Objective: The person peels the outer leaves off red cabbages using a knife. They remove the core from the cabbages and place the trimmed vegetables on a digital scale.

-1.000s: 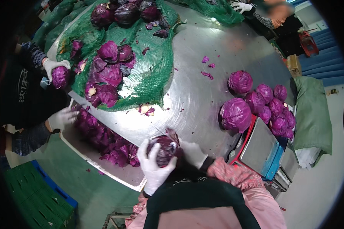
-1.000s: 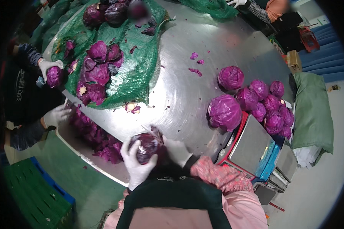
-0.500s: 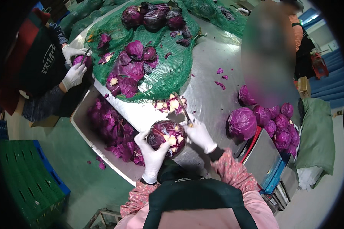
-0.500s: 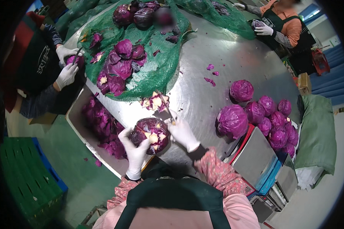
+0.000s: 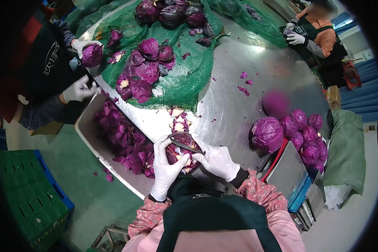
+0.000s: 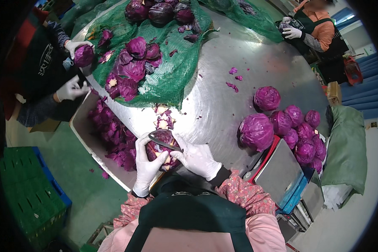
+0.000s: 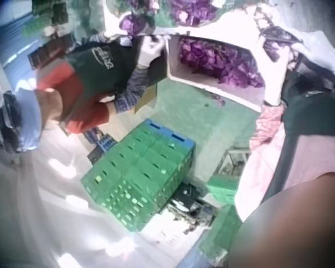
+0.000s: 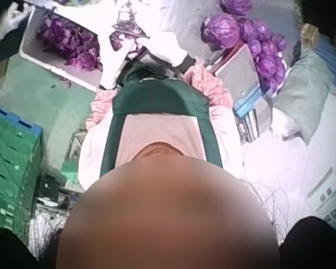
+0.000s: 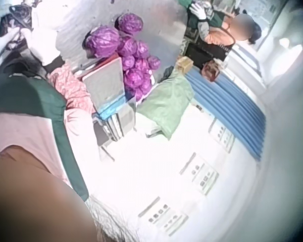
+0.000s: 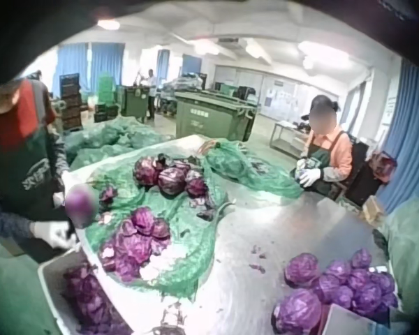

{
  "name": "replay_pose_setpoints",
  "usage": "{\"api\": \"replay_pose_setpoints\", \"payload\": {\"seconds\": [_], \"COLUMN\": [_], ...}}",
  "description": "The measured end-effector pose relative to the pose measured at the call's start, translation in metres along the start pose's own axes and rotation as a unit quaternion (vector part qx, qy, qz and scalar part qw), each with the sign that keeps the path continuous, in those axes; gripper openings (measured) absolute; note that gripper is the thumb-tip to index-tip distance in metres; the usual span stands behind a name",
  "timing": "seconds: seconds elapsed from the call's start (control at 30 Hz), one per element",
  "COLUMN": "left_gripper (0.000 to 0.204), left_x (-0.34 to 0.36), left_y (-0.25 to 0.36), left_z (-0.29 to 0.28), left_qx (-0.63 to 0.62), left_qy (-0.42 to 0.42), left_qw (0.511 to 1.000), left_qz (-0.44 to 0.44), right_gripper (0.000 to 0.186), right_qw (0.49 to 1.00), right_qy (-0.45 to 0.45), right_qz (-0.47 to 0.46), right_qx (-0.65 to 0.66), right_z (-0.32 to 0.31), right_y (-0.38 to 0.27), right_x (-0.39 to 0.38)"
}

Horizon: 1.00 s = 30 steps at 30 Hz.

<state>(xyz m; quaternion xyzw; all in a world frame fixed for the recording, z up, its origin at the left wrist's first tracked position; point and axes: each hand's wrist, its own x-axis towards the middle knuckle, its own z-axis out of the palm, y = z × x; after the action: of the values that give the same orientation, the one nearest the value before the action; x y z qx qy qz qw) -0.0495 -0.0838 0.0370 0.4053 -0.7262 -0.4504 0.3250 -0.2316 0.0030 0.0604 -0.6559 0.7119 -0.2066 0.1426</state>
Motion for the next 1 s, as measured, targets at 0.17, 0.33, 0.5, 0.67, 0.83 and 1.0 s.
{"api": "replay_pose_setpoints", "payload": {"seconds": [0.17,0.33,0.5,0.67,0.83,1.0], "left_gripper": [0.07,0.067,0.067,0.068,0.071,0.071], "left_x": [0.003,0.003,0.007,0.003,-0.025,-0.047], "left_y": [-0.002,0.0,0.0,0.005,-0.01,-0.014], "left_z": [0.005,0.004,0.008,0.008,0.005,-0.001], "left_qx": [0.059,0.084,0.097,0.092,0.046,0.029], "left_qy": [-0.005,-0.001,-0.007,0.002,0.022,0.104], "left_qw": [0.998,0.996,0.995,0.995,0.999,0.989], "left_qz": [0.021,0.01,0.016,0.046,0.016,-0.104], "right_gripper": [0.058,0.053,0.041,0.031,0.045,0.059], "right_qw": [1.0,0.999,0.998,0.994,0.942,0.948], "right_qy": [0.013,-0.024,0.028,0.029,0.004,-0.03], "right_qz": [-0.005,0.016,0.019,0.1,0.333,0.313], "right_qx": [-0.007,-0.042,-0.051,-0.038,-0.048,-0.043], "right_z": [-0.001,-0.011,0.004,0.009,0.047,-0.001], "right_y": [0.001,-0.008,0.0,0.027,0.087,0.02], "right_x": [0.003,0.012,0.015,0.042,0.06,0.041]}}
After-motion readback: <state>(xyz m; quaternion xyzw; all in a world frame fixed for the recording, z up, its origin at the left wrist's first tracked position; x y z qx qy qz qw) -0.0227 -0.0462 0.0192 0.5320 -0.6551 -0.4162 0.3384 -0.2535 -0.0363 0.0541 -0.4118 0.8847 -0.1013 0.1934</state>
